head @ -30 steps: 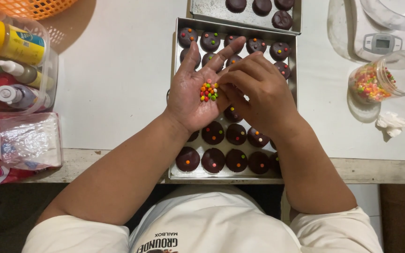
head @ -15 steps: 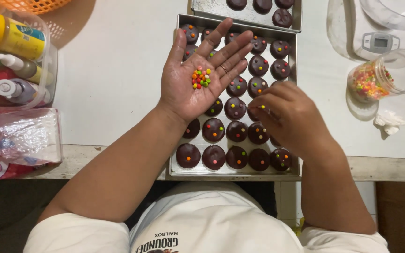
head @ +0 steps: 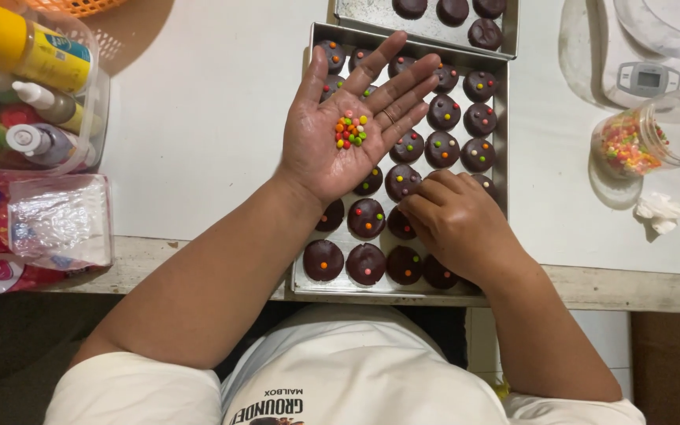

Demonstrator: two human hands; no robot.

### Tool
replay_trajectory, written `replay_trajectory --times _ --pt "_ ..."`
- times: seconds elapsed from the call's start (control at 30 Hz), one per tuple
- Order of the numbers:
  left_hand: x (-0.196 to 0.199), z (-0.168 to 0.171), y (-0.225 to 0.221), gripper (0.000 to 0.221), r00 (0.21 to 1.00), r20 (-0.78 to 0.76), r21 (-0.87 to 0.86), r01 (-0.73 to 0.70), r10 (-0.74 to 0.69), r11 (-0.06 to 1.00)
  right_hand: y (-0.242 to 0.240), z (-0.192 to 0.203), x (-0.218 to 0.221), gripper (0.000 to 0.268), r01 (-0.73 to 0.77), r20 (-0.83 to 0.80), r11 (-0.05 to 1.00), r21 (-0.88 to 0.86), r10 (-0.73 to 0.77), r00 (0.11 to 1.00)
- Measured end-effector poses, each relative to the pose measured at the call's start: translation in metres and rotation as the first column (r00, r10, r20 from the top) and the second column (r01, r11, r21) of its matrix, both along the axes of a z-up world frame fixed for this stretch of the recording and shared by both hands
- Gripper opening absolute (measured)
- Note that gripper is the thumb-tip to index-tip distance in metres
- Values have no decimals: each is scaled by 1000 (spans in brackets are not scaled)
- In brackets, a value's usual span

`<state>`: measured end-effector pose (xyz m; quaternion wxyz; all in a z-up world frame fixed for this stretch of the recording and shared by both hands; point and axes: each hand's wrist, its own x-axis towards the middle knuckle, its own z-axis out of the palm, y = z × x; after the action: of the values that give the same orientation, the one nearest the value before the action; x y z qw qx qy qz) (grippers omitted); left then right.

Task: Decorating chocolate-coated dough balls with small colorful sprinkles by hand

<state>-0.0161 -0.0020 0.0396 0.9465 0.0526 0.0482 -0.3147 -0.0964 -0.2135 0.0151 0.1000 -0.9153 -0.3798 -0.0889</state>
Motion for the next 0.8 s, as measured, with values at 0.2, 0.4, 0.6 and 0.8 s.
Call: replay_trajectory --times 0.2,0.4,0.6,0.8 --pt "0 1 0 79 1000 -9 -1 -2 2 1000 0 0 -3 6 -31 -6 999 -45 31 999" --pt "-1 3 0 78 1000 -24 12 3 -3 1000 -3 4 -8 13 -55 -36 998 -42 53 998" --pt "1 -6 -1 79 1000 28 15 10 -11 1000 -4 31 -3 18 -44 -21 997 63 45 999" --pt "1 -9 -3 81 996 65 36 55 -57 998 10 67 16 11 -30 117 971 236 2 993"
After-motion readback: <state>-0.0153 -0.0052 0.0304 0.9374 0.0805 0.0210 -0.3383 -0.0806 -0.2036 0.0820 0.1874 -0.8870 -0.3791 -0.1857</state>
